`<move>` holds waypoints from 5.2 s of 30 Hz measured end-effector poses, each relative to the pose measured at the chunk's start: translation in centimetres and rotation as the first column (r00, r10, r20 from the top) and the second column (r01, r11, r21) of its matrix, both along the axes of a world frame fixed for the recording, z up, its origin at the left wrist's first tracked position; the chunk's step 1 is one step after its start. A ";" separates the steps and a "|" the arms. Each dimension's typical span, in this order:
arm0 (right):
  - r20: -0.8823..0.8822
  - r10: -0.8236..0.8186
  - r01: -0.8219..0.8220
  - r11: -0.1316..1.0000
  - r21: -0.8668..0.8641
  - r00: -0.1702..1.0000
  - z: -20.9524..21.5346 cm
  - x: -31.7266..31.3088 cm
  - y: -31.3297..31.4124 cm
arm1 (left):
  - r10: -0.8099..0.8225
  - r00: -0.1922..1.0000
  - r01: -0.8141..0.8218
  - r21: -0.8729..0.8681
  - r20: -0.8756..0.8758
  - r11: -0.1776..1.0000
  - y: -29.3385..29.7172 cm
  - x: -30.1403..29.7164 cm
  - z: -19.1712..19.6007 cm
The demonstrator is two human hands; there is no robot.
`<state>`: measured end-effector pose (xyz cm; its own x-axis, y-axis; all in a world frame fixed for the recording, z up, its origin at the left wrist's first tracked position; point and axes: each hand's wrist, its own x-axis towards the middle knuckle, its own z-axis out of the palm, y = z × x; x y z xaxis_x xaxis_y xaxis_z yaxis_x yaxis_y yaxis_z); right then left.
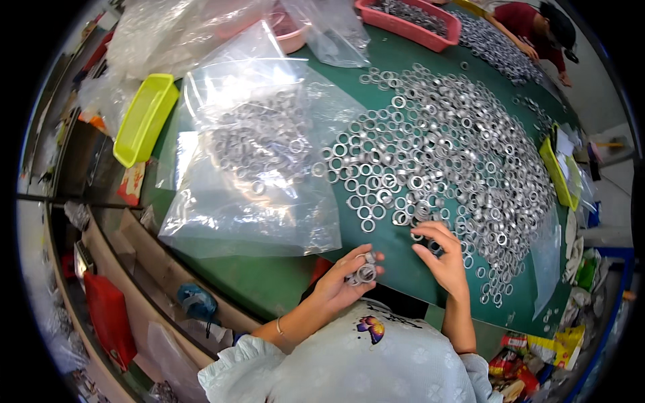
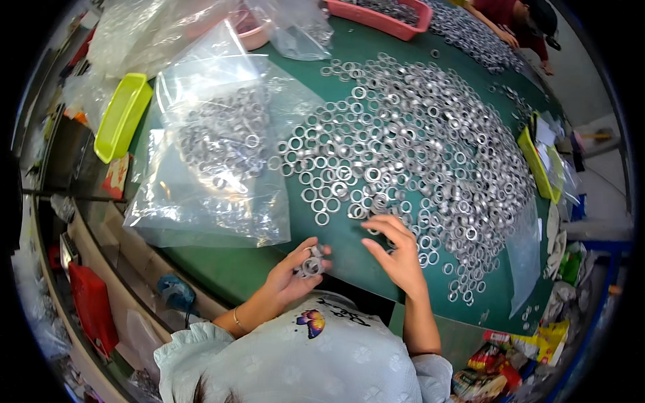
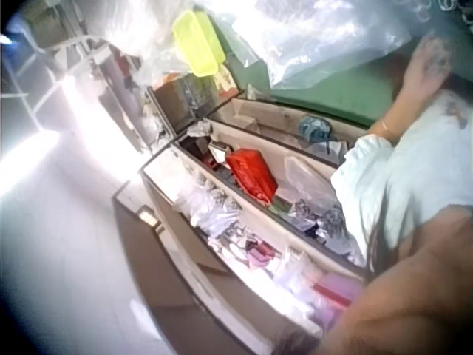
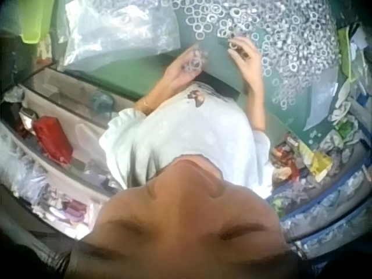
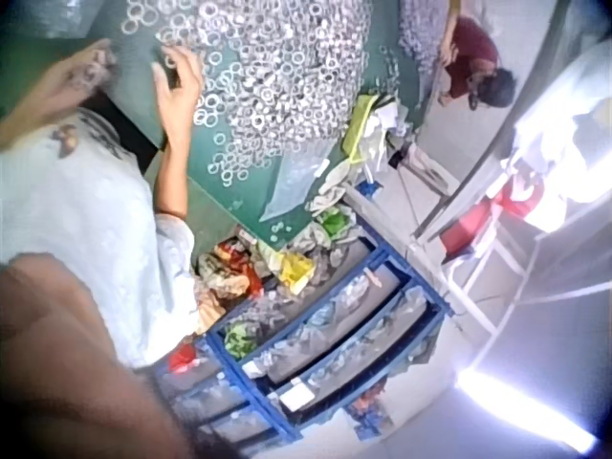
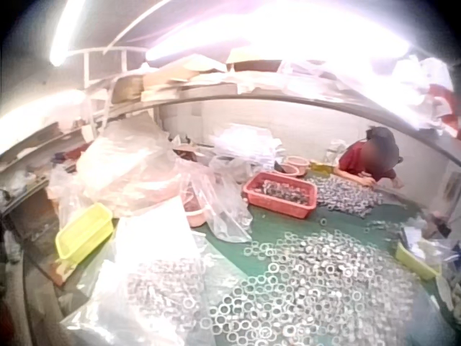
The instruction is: The person picks up small metal rings from a pile on a green table and places them into plastic bags.
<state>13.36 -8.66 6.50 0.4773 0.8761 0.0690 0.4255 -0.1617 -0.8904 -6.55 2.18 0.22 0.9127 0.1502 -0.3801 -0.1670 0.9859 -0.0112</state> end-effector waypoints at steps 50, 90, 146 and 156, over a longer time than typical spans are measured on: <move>0.625 0.140 0.003 0.975 -0.222 0.768 -3.5 2.2 -1.2 | 0.220 0.933 -0.115 0.815 0.285 -0.567 0.3 2.3 2.7; -0.974 0.117 0.342 0.923 0.178 0.193 -1.6 6.7 -1.7 | 0.447 0.863 0.452 0.757 -0.237 -0.471 3.0 11.5 2.3; 0.633 -0.182 0.240 0.971 -0.007 0.752 -5.9 16.1 9.0 | -0.166 0.986 0.164 0.086 0.016 0.983 2.3 16.8 1.3; 0.507 -0.200 0.229 0.973 0.007 0.838 -4.6 17.4 8.2 | -0.122 0.991 0.125 0.072 -0.046 0.990 3.2 17.9 1.8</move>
<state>30.79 -0.49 1.93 0.5662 0.7648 0.3073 0.7605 -0.3411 -0.5525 11.36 5.37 1.98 0.9096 0.0670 -0.4100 -0.0429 0.9968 0.0677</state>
